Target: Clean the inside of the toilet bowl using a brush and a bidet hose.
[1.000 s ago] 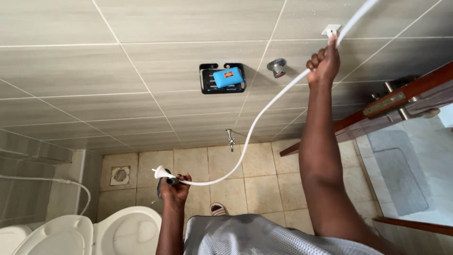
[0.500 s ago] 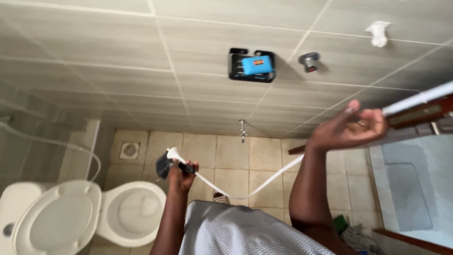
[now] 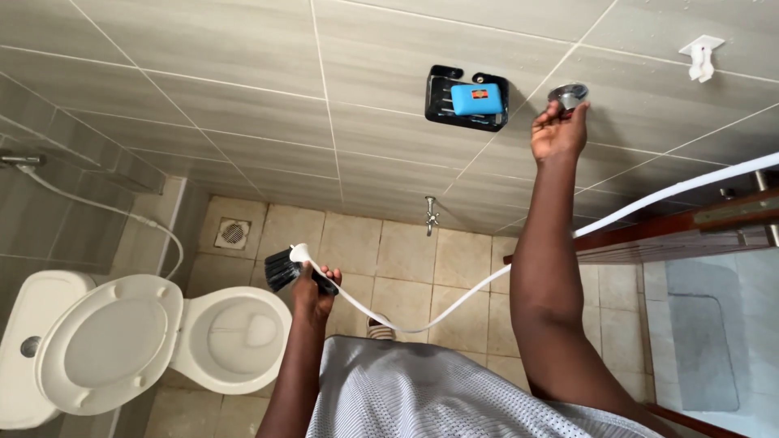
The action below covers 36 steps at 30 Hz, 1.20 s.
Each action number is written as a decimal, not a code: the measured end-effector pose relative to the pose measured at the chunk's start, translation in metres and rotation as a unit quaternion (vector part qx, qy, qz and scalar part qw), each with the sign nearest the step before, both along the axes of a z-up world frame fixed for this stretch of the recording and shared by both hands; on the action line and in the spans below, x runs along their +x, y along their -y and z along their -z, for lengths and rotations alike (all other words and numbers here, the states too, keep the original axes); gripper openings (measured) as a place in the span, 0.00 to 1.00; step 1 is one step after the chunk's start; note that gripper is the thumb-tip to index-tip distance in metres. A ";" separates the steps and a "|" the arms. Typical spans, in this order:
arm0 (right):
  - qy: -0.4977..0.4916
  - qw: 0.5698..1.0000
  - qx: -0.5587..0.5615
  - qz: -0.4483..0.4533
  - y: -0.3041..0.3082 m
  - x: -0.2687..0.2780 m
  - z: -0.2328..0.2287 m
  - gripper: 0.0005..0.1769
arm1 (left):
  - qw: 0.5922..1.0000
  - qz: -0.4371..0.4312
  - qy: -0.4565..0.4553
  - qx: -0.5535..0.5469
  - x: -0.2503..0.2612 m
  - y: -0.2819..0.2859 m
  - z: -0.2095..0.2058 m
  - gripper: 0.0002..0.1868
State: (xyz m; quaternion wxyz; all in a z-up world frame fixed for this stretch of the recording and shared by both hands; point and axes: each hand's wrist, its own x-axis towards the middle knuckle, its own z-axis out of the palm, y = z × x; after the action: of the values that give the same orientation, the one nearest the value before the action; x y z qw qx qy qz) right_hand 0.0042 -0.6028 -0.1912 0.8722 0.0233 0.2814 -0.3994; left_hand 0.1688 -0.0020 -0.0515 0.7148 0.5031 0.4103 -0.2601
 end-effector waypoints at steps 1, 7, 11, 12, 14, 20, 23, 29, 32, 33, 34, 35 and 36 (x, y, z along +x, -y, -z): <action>0.001 1.000 0.000 -0.001 0.002 0.002 -0.004 0.35 | 1.000 -0.001 0.001 0.000 -0.002 -0.001 0.001 0.17; -0.196 0.980 0.020 0.030 0.003 0.004 -0.032 0.20 | 1.000 -0.001 -0.004 0.017 -0.007 -0.004 -0.008 0.17; -0.309 0.950 -0.030 -0.017 -0.003 0.006 -0.035 0.22 | 1.000 0.012 -0.001 0.012 -0.010 -0.020 0.004 0.18; -0.328 0.944 -0.038 -0.016 -0.003 0.007 -0.035 0.22 | 1.000 0.013 -0.002 0.006 -0.008 -0.021 0.005 0.17; -0.483 0.854 -0.190 -0.028 -0.018 0.008 -0.055 0.19 | 1.000 0.014 -0.005 0.011 -0.009 -0.023 0.004 0.16; -0.707 0.506 -0.493 0.034 -0.029 0.004 -0.058 0.29 | 0.999 0.020 -0.017 0.028 -0.008 -0.029 -0.006 0.15; -0.623 0.710 -0.328 0.032 -0.017 0.012 -0.073 0.25 | 0.999 0.021 -0.016 0.030 -0.006 -0.029 -0.016 0.15; -0.368 0.928 -0.019 0.052 -0.004 0.014 -0.050 0.17 | 0.999 0.022 -0.007 0.039 0.000 -0.031 -0.032 0.15; -0.657 0.659 -0.358 0.082 -0.023 0.004 -0.028 0.21 | 0.999 0.020 -0.010 0.042 0.001 -0.036 -0.036 0.15; -0.747 0.337 -0.563 0.113 -0.030 -0.001 -0.023 0.26 | 0.999 0.019 -0.012 0.043 0.002 -0.037 -0.038 0.15; -0.746 0.338 -0.563 0.114 -0.028 0.001 -0.027 0.26 | 0.999 0.019 -0.010 0.043 0.003 -0.035 -0.043 0.15; -0.732 0.374 -0.560 0.100 -0.027 0.003 -0.031 0.29 | 0.999 0.017 -0.011 0.045 0.004 -0.034 -0.048 0.15; -0.719 0.409 -0.555 0.084 -0.027 -0.001 -0.035 0.33 | 0.999 0.016 -0.016 0.048 0.001 -0.034 -0.053 0.15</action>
State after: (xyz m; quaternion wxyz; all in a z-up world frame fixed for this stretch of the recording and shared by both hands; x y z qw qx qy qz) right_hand 0.0037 -0.5756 -0.1562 0.1339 -0.7385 0.5188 -0.4094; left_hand 0.1702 0.0321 0.0018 0.6790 0.5392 0.4252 -0.2595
